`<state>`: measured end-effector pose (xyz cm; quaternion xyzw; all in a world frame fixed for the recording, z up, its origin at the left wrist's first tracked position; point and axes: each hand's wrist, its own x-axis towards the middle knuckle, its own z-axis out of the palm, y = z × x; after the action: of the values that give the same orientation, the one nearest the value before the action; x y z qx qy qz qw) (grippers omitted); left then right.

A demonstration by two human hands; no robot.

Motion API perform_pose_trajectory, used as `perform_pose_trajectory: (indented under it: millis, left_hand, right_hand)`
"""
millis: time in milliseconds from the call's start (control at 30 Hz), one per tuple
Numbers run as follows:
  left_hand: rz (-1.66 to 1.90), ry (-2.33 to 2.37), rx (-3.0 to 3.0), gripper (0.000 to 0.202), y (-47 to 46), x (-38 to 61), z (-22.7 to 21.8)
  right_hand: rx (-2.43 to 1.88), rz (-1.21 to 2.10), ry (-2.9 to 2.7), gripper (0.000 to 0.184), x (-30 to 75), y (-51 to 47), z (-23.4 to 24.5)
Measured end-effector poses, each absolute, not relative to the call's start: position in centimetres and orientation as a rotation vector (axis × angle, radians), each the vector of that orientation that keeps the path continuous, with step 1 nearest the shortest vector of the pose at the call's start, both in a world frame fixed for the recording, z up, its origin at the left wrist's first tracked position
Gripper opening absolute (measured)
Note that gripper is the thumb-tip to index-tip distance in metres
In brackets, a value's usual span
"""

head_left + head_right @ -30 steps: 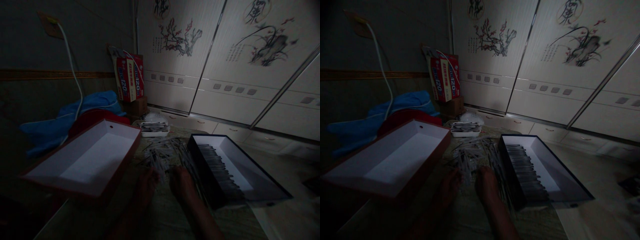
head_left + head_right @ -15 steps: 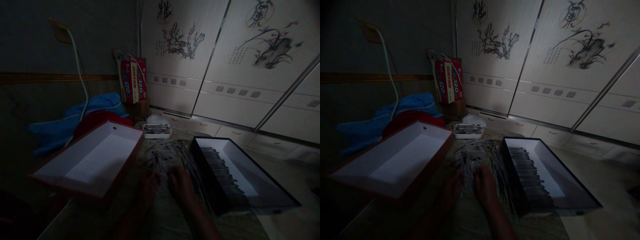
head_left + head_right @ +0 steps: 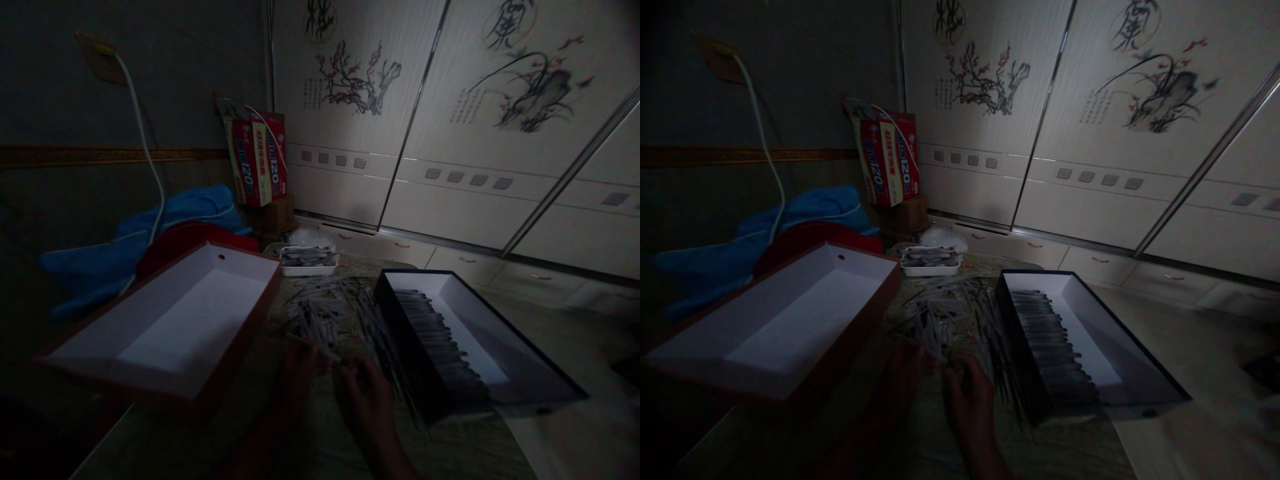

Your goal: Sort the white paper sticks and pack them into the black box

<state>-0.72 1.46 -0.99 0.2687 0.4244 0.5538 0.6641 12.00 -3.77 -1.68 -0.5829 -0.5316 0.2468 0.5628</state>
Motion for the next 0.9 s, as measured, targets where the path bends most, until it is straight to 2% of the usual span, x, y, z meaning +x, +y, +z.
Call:
perform_pose_trajectory:
  millis: [400,700,900]
  left_hand:
    - [1.198,0.976,0.755,0.033,1.16,-0.73,-0.48]
    - [1.183,0.987,0.834,0.031,1.15,-0.87,-0.65]
    - [1.183,1.008,0.799,0.029,1.27,-0.91,-0.44]
  right_hand:
    - [-1.427,0.763,-1.192,0.023,12.03,-3.83,-1.73]
    - [-1.469,0.526,-1.424,0.027,12.07,-4.01,-1.64]
    - [-1.476,0.494,-1.583,0.019,12.25,-3.94,-1.17]
